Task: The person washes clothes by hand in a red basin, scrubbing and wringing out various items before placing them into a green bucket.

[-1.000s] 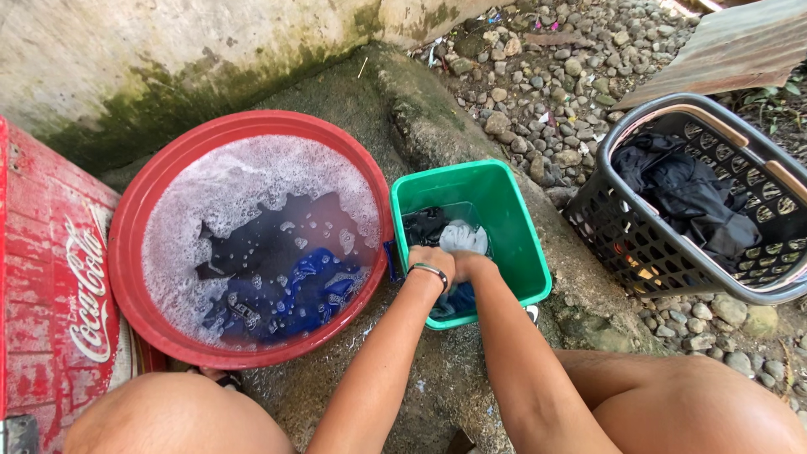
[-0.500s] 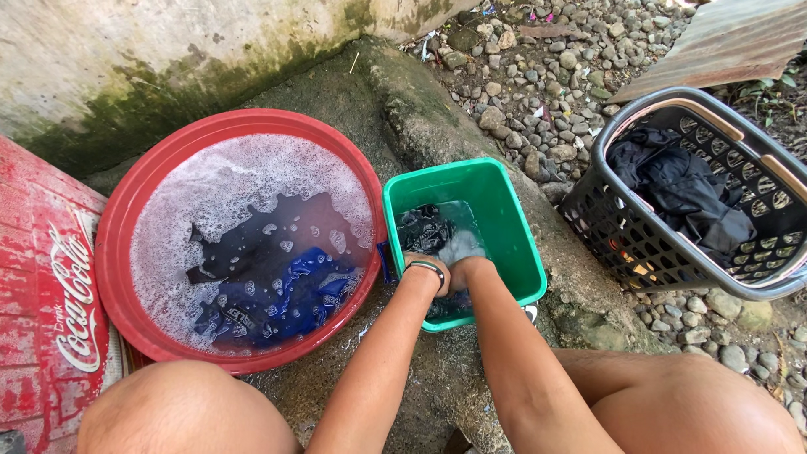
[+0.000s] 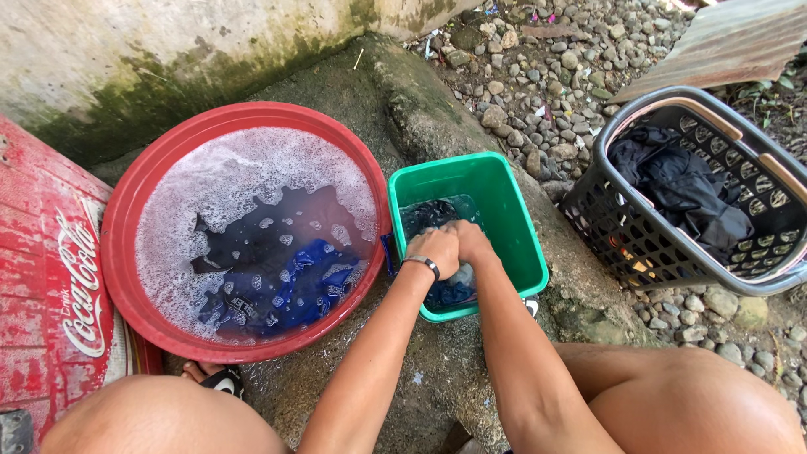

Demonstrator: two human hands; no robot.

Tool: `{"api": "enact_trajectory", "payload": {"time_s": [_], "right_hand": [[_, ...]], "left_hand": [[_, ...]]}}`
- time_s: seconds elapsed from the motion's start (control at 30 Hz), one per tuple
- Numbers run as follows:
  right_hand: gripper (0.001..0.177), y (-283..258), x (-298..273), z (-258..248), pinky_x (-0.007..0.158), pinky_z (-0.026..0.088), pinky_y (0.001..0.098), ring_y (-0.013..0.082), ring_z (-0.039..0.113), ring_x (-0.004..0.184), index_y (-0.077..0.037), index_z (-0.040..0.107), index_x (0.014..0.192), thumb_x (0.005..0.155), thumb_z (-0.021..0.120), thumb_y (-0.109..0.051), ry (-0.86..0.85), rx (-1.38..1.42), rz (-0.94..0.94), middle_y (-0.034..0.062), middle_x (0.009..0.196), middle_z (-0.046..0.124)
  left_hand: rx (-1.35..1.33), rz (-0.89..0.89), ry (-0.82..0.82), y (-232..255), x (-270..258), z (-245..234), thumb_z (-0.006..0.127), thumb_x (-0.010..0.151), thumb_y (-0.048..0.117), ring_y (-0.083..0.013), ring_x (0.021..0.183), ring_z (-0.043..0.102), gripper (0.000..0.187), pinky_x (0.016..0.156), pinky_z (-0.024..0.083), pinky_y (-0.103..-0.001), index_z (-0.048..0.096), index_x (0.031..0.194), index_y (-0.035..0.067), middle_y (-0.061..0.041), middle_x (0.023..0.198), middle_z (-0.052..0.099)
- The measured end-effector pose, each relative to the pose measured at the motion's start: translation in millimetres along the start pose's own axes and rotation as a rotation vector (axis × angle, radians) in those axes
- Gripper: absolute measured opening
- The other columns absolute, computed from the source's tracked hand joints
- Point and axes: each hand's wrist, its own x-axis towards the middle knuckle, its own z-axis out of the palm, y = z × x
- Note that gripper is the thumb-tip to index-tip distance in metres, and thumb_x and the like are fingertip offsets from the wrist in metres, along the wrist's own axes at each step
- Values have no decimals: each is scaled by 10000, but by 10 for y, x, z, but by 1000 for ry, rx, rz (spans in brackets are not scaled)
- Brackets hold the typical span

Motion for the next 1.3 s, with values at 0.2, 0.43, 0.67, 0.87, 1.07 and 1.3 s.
{"api": "enact_trajectory", "payload": {"time_s": [0.2,0.43,0.67,0.87,1.07,1.3], "right_hand": [[309,-766,-297,-657,842,558,490,411,695,1000,-152,759,1086,869,742,-371,276,29,20,185,1043,740],[167,-1812,-338,-963,706,610,317,101,721,840,-68,754,1044,920,662,-130,366,727,-251,59,960,774],[152,-2650,-562,-484,756,595,327,188,735,867,-49,755,1046,928,660,-65,375,534,-621,104,985,775],[296,-2757,-568,380,965,547,453,375,687,1096,-58,738,1128,842,689,-117,197,199,-688,181,1164,727],[736,-2494,-720,1165,1039,405,590,414,442,1365,-101,475,1462,790,704,-294,-244,-433,-507,168,1538,424],[461,-2289,-632,1567,1105,442,570,338,665,1271,-145,681,1351,950,519,-303,-558,-822,-446,142,1354,706]], "left_hand": [[-637,276,382,-80,-103,-385,582,894,84,-398,1165,636,555,991,511,-460,477,1437,40,-251,1284,647],[-812,111,769,-503,-383,-1144,611,915,100,-250,1059,754,387,930,576,-370,585,1301,89,-135,1292,720],[-610,-296,746,-1553,-810,-1193,639,918,223,-303,1131,706,402,985,525,-409,578,1294,96,-154,1313,679],[-317,-731,207,-1793,-1361,-847,654,930,319,-359,1425,428,614,1145,383,-520,437,1503,315,-117,1549,440],[-196,-890,-230,-1886,-1670,-403,647,926,214,-362,1535,243,843,1201,285,-570,210,1603,459,-48,1713,133],[-97,-777,-355,-2248,-1671,-84,523,976,232,-267,1508,402,515,1196,383,-516,564,1472,364,-23,1669,356]]}}
